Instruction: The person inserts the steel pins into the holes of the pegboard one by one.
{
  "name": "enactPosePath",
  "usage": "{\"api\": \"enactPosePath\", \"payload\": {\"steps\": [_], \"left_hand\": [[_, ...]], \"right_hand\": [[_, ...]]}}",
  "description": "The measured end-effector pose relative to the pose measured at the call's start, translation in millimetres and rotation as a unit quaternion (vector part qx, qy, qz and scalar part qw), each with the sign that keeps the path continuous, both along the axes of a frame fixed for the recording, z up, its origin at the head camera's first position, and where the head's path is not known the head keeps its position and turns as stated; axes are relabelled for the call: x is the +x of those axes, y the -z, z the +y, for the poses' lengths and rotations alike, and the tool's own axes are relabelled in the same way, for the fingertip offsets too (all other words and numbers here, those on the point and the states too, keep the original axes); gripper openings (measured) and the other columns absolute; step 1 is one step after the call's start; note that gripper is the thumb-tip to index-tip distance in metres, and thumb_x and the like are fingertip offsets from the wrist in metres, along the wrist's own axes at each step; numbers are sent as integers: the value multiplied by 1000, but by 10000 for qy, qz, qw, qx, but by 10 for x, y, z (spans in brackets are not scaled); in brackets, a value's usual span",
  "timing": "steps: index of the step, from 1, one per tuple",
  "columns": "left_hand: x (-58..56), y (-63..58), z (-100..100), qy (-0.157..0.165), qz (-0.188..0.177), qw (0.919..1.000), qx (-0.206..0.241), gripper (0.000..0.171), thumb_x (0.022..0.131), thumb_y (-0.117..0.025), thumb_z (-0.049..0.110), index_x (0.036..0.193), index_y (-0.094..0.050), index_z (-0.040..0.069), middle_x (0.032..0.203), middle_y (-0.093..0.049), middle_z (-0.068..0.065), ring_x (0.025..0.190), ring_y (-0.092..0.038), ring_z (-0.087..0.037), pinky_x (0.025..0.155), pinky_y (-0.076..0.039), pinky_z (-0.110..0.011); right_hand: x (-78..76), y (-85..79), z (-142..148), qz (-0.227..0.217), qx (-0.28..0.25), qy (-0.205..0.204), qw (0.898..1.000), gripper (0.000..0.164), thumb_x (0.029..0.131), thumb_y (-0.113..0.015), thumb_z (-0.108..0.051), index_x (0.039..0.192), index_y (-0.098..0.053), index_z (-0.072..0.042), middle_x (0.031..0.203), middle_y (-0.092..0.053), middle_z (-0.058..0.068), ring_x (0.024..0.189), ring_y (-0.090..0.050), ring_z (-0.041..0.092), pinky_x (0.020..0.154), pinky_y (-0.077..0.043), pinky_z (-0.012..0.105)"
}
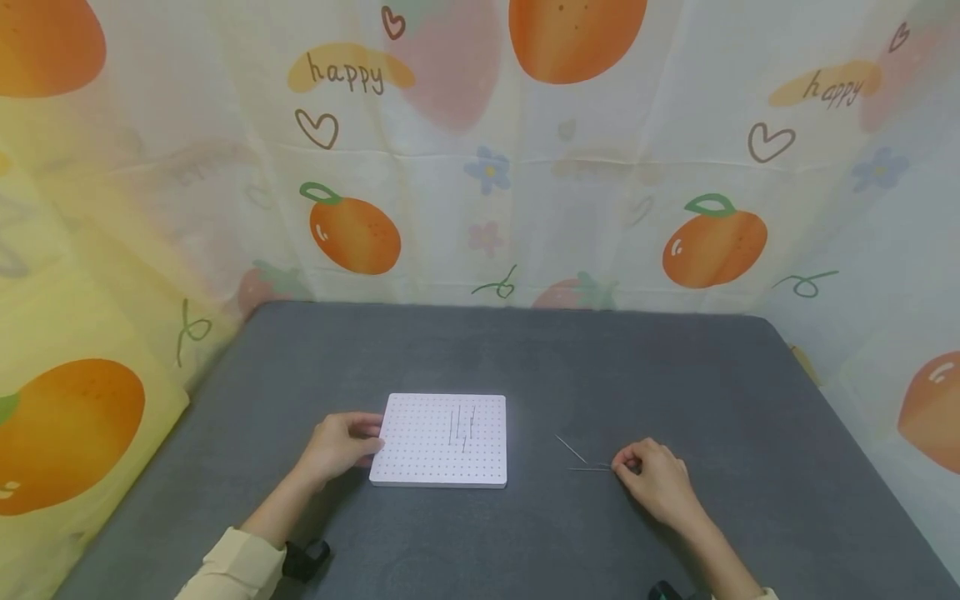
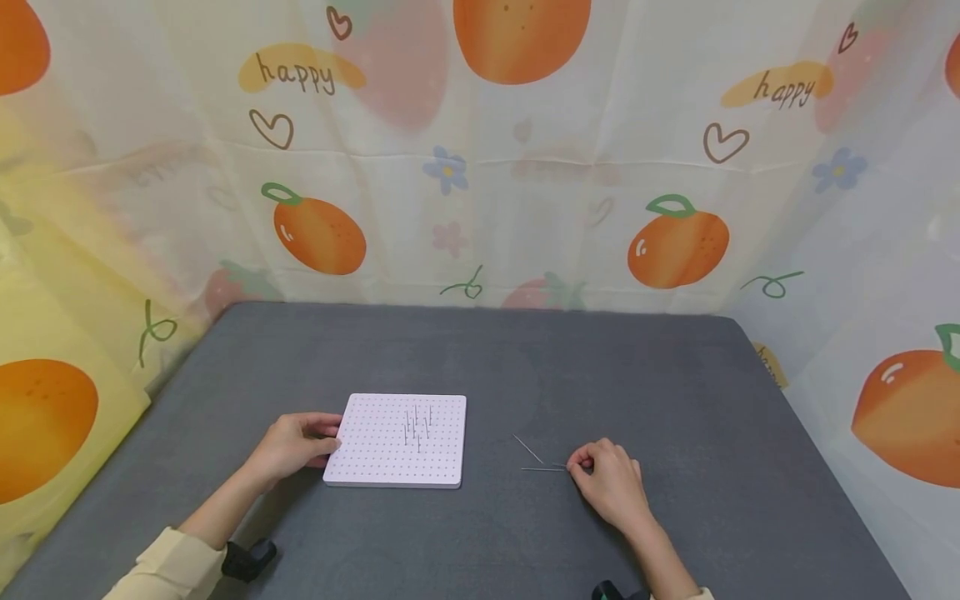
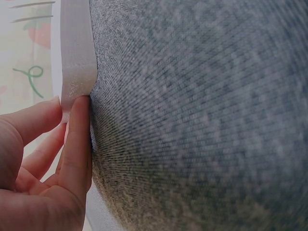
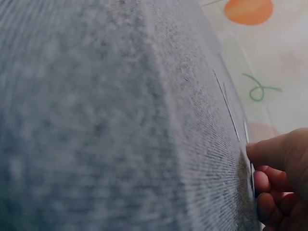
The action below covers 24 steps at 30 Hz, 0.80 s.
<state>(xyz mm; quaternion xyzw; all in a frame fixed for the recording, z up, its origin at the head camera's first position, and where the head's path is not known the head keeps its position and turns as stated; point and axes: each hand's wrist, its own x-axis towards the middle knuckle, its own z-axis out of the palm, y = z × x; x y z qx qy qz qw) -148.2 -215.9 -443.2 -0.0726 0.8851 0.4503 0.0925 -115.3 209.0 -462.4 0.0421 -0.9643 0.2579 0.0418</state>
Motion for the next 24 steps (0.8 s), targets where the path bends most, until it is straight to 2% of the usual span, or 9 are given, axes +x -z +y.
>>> {"api": "enactPosePath", "payload": {"steps": [6, 10, 17, 24], "left_hand": [[-11, 14, 0, -38, -17, 10000, -60, 38, 80, -69, 6, 117, -61, 4, 101, -64, -11, 78, -63, -16, 64, -57, -31], [-6, 5, 4, -43, -33, 10000, -43, 38, 80, -68, 6, 117, -61, 4, 101, -64, -11, 78, -63, -16, 64, -57, -31], [-4, -5, 10, -61, -76, 9999, 33, 37, 80, -68, 4, 116, -61, 4, 101, -64, -13, 76, -64, -17, 63, -57, -31], [-6, -27, 7, -6, -38, 9999, 122, 37, 79, -68, 2, 115, -61, 1, 100, -64, -14, 76, -64, -17, 62, -57, -32]], "right_hand": [[-54, -2, 31, 134, -227, -121, 9996, 5, 82, -65, -12, 78, -63, -13, 77, -54, -2, 71, -47, 12, 64, -38, 32], [-84, -38, 39, 279, -392, -195, 9987, 4, 82, -64, -8, 81, -61, -11, 75, -54, -2, 66, -44, 10, 58, -37, 25], [-145, -101, 3, 1, -755, -208, 9969, 4, 88, -58, -11, 91, -57, -8, 69, -48, -2, 57, -40, 9, 52, -34, 22], [-224, -150, -118, 337, -976, -338, 9941, 5, 88, -58, -8, 91, -55, -6, 71, -46, -1, 62, -40, 11, 54, -35, 22]]}}
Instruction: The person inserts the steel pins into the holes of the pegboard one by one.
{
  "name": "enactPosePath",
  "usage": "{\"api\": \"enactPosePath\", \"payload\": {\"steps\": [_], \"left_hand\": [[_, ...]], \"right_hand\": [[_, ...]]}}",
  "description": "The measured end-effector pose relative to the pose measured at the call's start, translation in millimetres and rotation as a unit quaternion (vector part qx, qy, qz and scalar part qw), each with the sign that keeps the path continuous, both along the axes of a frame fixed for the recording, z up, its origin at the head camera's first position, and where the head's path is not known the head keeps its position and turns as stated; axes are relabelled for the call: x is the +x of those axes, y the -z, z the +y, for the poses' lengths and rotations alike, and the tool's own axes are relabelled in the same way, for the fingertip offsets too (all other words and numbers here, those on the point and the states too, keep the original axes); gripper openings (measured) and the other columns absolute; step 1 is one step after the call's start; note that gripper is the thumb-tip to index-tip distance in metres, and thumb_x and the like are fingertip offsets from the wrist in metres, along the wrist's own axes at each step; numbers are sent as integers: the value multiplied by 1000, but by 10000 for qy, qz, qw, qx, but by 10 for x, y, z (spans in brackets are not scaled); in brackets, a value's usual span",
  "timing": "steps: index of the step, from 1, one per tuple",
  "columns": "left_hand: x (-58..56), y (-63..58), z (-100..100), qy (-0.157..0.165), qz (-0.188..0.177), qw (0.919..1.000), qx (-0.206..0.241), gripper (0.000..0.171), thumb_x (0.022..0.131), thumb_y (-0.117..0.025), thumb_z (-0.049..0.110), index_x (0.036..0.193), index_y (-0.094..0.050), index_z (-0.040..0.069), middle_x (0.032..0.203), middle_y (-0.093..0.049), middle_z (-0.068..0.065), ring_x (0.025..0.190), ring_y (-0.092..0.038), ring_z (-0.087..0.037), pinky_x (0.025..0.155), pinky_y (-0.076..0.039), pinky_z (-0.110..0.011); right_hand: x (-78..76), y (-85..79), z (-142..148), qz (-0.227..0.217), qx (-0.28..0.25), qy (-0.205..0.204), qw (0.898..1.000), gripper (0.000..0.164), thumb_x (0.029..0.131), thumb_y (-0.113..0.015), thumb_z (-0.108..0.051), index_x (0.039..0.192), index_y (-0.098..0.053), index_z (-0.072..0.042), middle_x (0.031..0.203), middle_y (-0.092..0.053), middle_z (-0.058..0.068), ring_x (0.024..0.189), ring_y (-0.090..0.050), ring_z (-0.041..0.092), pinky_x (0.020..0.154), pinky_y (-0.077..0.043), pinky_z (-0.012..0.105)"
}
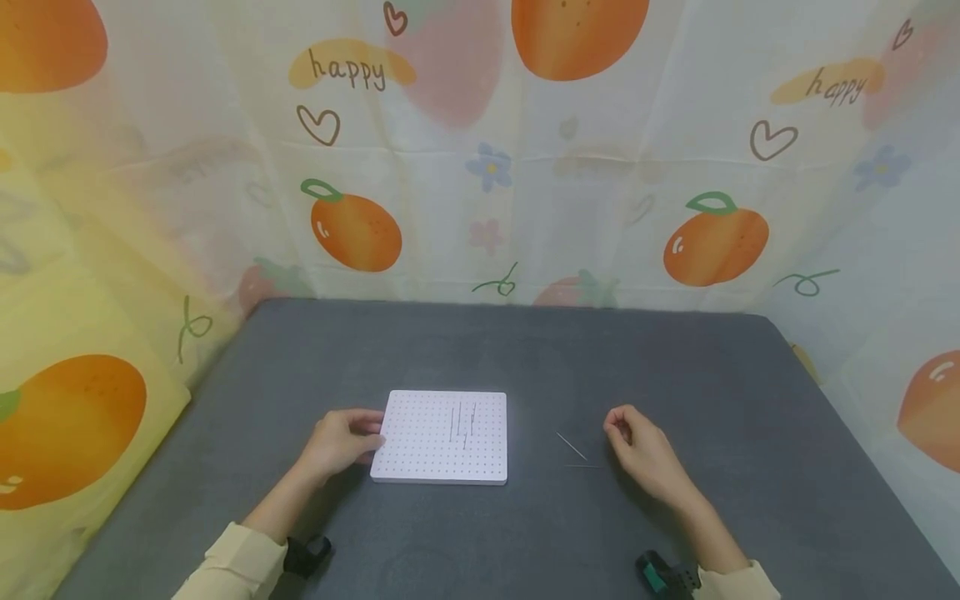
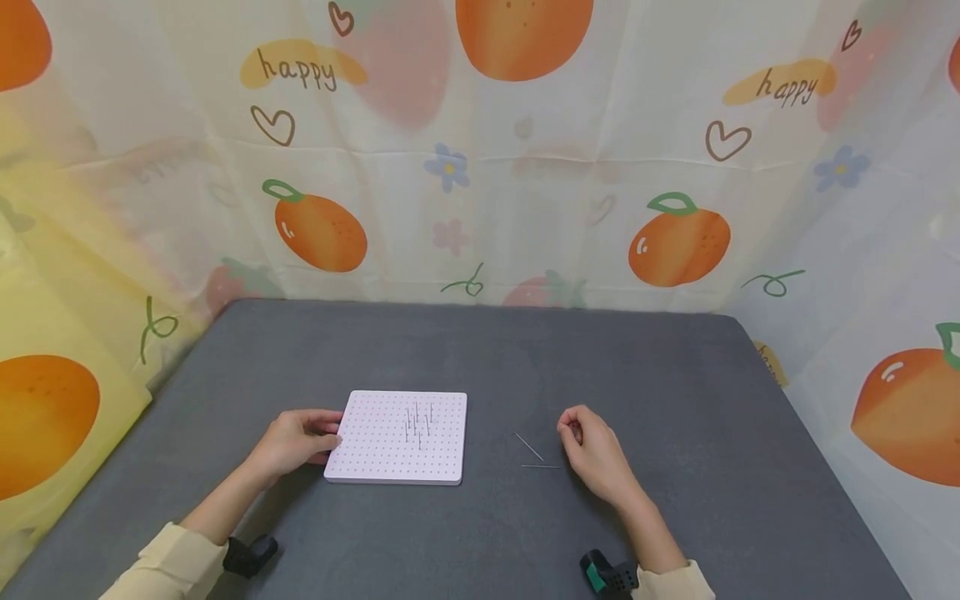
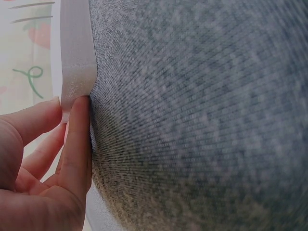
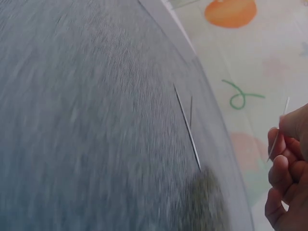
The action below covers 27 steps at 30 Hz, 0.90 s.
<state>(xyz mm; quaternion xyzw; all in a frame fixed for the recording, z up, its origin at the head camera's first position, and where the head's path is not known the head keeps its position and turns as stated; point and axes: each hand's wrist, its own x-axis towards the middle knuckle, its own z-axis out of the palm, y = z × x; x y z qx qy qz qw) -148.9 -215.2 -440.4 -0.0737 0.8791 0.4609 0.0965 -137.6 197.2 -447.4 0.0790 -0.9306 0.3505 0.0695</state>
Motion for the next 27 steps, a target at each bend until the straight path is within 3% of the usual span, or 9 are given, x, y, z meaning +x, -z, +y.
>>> {"api": "enactPosePath", "payload": {"steps": [8, 15, 19, 24, 27], "left_hand": [[-4, -8, 3, 8, -12, 10000, -25, 37, 80, -68, 3, 116, -61, 1, 100, -64, -13, 76, -63, -17, 62, -57, -32], [2, -22, 5, 16, -29, 10000, 5, 37, 80, -68, 3, 116, -60, 1, 99, -64, -12, 76, -63, -16, 63, -57, -32], [7, -15, 0, 37, 4, 10000, 6, 37, 80, -68, 3, 116, -60, 1, 99, -64, -12, 76, -63, -16, 63, -57, -32], [15, -5, -1, 34, 70, 9999, -91, 37, 80, -68, 3, 116, -60, 1, 99, -64, -12, 77, -63, -17, 63, -57, -31], [14, 1, -2, 40, 86, 9999, -107, 37, 80, -67, 3, 116, -60, 1, 99, -64, -12, 78, -63, -17, 63, -57, -31]], "right_hand": [[-81, -18, -186, 495, -346, -157, 9981, 9, 86, -58, -1, 92, -54, -6, 71, -47, -1, 63, -42, 8, 54, -37, 21], [-90, -49, -336, 374, -637, -435, 9963, 19, 88, -55, 0, 103, -60, -10, 91, -61, 4, 74, -49, 10, 63, -45, 24], [-94, -62, -426, 376, -627, -451, 9963, 17, 88, -57, -2, 101, -63, -11, 94, -63, 3, 71, -47, 9, 60, -43, 23], [-101, -87, -546, 218, -813, -270, 9961, 11, 87, -59, -6, 96, -62, -12, 82, -61, 2, 64, -43, 9, 53, -38, 21], [-107, -97, -621, 92, -850, -148, 9962, 9, 86, -61, -9, 94, -62, -14, 72, -52, -1, 61, -42, 11, 50, -35, 21]]}}
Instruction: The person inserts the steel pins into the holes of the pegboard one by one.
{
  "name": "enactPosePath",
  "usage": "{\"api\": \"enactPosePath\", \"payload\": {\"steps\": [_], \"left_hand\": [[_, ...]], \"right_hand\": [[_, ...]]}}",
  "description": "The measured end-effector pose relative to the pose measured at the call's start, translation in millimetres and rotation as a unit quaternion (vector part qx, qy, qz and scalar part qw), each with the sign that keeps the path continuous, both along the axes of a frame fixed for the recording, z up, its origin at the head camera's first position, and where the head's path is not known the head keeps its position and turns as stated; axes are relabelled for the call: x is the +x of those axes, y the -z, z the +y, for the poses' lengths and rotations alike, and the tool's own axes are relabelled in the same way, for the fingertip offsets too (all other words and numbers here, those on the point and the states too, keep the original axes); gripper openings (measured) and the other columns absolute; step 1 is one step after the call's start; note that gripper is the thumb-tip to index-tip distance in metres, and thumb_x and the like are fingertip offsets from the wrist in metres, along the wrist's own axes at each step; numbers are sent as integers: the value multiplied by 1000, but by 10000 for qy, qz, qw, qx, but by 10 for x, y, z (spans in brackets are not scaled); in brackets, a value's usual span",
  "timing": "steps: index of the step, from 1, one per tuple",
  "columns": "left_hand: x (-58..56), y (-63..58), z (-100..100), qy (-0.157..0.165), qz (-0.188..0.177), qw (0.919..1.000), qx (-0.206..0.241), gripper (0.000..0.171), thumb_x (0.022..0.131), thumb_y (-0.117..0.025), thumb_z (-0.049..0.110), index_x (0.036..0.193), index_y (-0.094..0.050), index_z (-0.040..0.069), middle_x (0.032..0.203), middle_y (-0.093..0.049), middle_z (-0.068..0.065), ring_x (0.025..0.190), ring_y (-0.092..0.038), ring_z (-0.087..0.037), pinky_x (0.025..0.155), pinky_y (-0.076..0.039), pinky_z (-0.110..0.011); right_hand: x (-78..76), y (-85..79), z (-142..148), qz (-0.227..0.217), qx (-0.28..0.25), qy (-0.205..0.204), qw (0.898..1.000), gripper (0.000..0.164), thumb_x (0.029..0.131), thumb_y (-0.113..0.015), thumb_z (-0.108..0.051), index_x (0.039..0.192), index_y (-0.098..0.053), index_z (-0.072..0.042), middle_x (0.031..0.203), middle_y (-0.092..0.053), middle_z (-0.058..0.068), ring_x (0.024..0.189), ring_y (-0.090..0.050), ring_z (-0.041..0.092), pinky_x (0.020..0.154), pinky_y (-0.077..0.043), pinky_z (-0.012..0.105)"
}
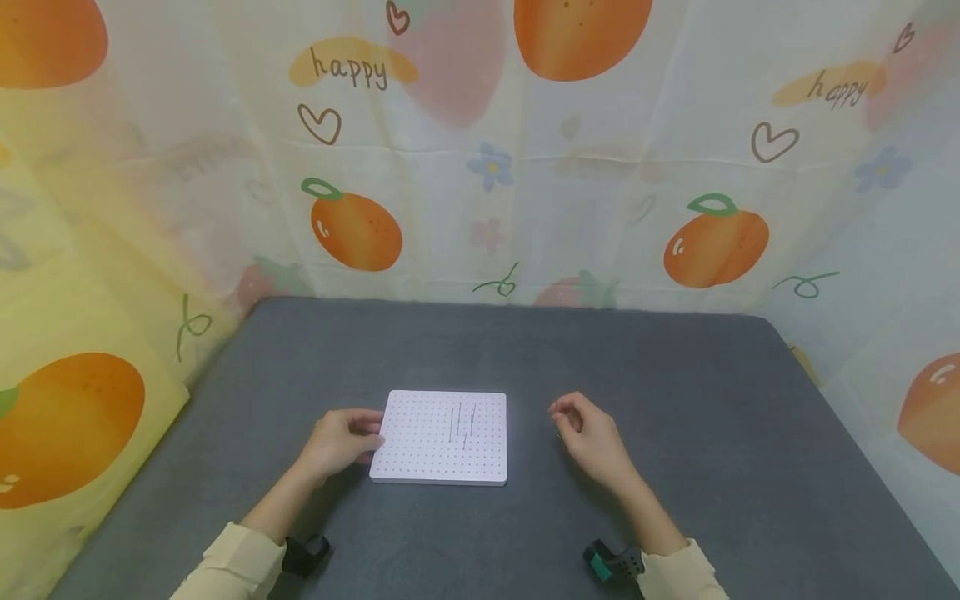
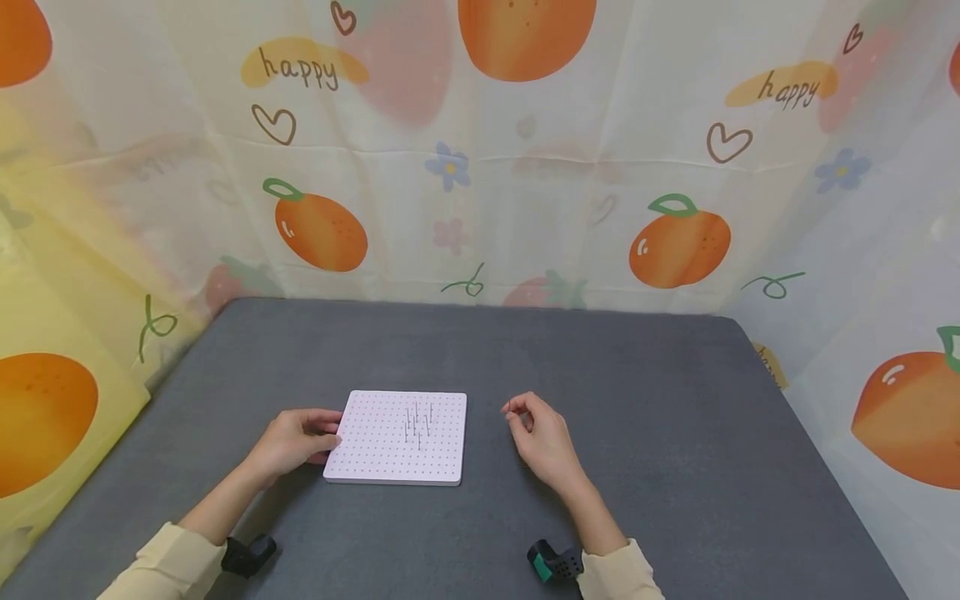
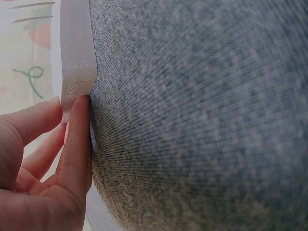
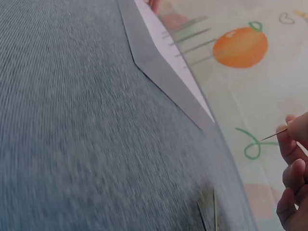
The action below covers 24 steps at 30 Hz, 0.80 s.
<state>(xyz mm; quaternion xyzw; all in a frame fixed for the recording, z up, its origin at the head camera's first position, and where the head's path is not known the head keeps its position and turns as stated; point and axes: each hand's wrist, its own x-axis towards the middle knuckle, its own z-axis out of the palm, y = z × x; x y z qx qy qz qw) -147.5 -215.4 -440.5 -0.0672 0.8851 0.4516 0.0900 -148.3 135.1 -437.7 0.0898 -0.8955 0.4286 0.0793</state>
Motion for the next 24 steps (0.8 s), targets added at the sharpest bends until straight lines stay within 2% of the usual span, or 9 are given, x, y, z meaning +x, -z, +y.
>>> {"api": "enactPosePath", "payload": {"steps": [3, 10, 18, 24], "left_hand": [[2, 0, -1, -6, -10, 10000, 27, 37, 80, -67, 2, 116, -60, 1, 99, -64, -12, 78, -63, -17, 63, -57, -32], [0, 9, -16, 24, -10, 10000, 29, 37, 80, -67, 2, 117, -60, 1, 100, -64, -12, 80, -63, -17, 63, -57, -32], [-7, 10, -13, -9, -68, 10000, 10, 38, 80, -67, 3, 117, -60, 2, 101, -63, -13, 80, -63, -17, 64, -57, -31], [-9, 8, -9, -23, -96, 9999, 47, 38, 80, -67, 3, 117, -60, 3, 101, -63, -12, 79, -63, -17, 64, -57, -31]], "right_hand": [[-9, 1, -76, -56, -24, 57, 10000, 7, 86, -62, -11, 92, -61, -15, 68, -47, -1, 58, -40, 12, 49, -33, 21], [-21, 22, -253, -45, -129, 132, 9998, 5, 85, -64, -13, 89, -62, -16, 68, -49, -2, 59, -41, 11, 49, -32, 21], [-4, 15, -430, 30, -33, -24, 10000, 4, 83, -64, -13, 86, -63, -15, 63, -46, -5, 55, -40, 10, 48, -31, 21], [3, 32, -539, 166, 110, -248, 9995, 7, 81, -66, -10, 84, -63, -16, 70, -51, -5, 60, -43, 9, 50, -36, 20]]}}
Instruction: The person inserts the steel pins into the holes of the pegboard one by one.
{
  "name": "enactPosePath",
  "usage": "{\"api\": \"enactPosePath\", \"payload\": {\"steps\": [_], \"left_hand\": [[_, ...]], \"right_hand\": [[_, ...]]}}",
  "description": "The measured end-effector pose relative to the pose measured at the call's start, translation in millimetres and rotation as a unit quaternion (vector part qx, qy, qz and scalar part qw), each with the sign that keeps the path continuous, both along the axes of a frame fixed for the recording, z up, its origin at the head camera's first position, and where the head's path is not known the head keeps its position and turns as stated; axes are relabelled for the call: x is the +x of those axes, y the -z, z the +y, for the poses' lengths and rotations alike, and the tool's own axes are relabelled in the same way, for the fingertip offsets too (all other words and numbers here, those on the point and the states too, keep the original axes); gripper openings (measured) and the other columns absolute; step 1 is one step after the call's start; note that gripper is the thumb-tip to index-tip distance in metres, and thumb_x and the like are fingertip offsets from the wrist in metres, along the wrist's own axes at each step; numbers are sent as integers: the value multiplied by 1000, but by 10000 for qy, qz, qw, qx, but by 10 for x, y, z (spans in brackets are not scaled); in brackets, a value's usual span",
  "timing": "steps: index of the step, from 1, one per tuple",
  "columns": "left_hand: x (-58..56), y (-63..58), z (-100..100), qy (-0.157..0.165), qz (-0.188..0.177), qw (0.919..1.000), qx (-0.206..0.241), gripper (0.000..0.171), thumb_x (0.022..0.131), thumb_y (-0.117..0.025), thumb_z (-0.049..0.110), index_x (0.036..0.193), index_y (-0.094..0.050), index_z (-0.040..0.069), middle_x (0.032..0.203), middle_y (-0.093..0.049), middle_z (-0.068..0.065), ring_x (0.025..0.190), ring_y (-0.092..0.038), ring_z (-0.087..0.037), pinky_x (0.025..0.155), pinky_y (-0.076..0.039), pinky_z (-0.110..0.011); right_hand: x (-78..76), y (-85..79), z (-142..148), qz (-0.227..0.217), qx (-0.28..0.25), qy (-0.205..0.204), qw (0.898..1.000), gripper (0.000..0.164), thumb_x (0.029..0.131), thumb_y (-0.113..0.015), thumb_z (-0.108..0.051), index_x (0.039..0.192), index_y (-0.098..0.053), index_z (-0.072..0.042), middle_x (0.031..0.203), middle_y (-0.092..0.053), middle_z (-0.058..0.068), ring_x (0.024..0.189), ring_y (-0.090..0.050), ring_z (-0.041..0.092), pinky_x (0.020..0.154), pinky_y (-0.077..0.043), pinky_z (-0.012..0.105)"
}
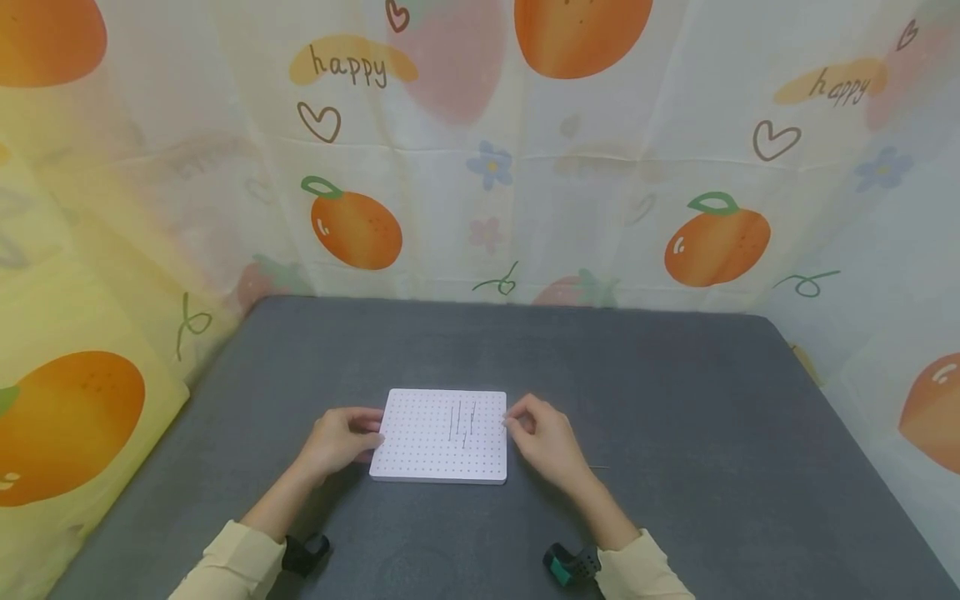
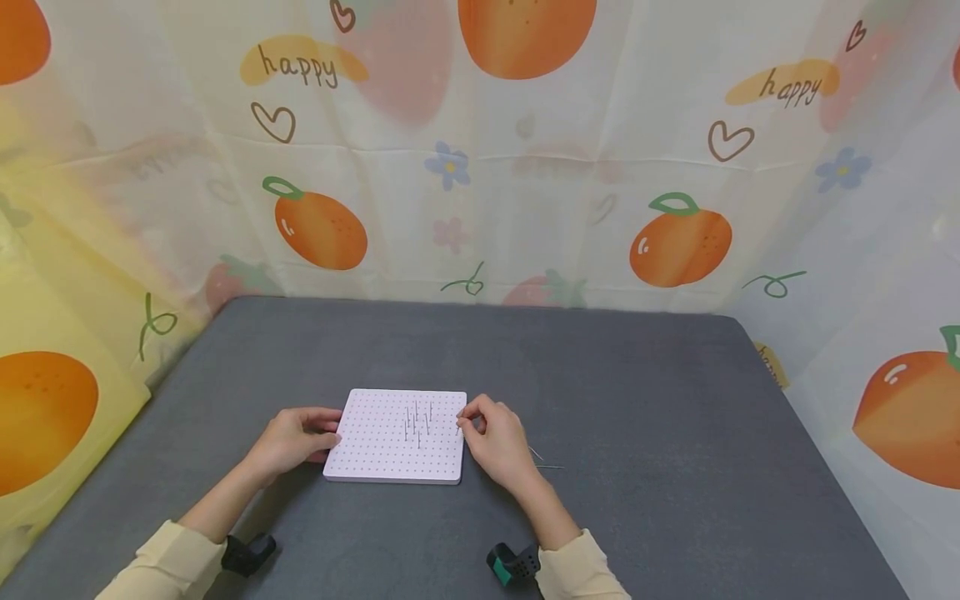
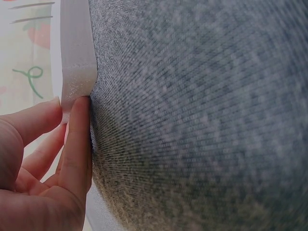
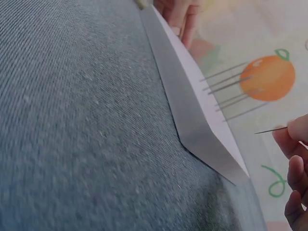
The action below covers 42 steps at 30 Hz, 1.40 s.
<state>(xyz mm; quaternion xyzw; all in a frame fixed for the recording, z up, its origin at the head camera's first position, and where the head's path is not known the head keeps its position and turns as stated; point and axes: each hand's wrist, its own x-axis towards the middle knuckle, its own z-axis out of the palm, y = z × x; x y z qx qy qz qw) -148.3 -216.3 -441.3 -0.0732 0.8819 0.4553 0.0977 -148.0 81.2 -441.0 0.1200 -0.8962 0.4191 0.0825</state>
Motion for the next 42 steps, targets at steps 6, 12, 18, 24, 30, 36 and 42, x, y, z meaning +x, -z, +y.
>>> {"api": "enactPosePath", "payload": {"steps": [6, 12, 18, 24, 30, 36, 42], "left_hand": [[-1, -1, 5, -35, -26, 10000, -38, 38, 80, -67, 3, 118, -60, 4, 101, -63, -11, 79, -63, -17, 64, -57, -31], [2, -1, 5, -20, 1, 10000, -52, 38, 80, -67, 3, 118, -60, 3, 101, -63, -12, 79, -63, -17, 64, -57, -31], [14, -4, 3, 25, 24, 10000, 27, 37, 80, -67, 3, 117, -60, 1, 100, -64, -13, 76, -63, -17, 63, -57, -32], [11, -8, 4, -13, -14, 10000, 27, 38, 81, -67, 4, 118, -60, 3, 102, -63, -13, 77, -63, -17, 64, -57, -31], [7, -1, 5, -57, -16, 10000, -24, 38, 81, -67, 4, 118, -60, 4, 102, -63, -12, 78, -62, -17, 64, -57, -31], [11, 0, 6, -36, 20, 10000, 46, 38, 80, -67, 3, 118, -60, 3, 102, -63, -13, 78, -63, -17, 64, -57, -31], [9, 9, -1, -72, 12, 9999, 76, 37, 80, -67, 3, 117, -60, 3, 101, -64, -13, 78, -63, -17, 64, -57, -31]], "right_hand": [[-43, 49, -75, 402, 105, -127, 9991, 9, 79, -69, -9, 82, -64, -16, 66, -49, -7, 61, -41, 8, 51, -35, 20], [-83, 70, -146, 525, 319, -77, 9981, 7, 79, -68, -12, 82, -64, -17, 63, -48, -9, 59, -41, 7, 51, -33, 20], [-112, 99, -201, 329, 446, -76, 9984, 5, 80, -66, -14, 84, -64, -17, 61, -46, -8, 58, -40, 7, 49, -32, 20], [-136, 103, -238, 240, 471, -84, 9986, 4, 81, -66, -17, 85, -64, -18, 63, -48, -8, 60, -42, 8, 51, -34, 20], [-157, 108, -273, 272, 538, -109, 9981, 4, 82, -65, -17, 86, -64, -17, 66, -51, -8, 61, -42, 7, 53, -35, 21], [-178, 144, -295, 388, 634, -79, 9972, 4, 81, -65, -17, 85, -65, -18, 63, -49, -9, 60, -41, 7, 52, -33, 20], [-183, 162, -309, 439, 734, -133, 9962, 4, 81, -65, -17, 85, -65, -18, 66, -53, -8, 62, -42, 7, 53, -34, 21]]}}
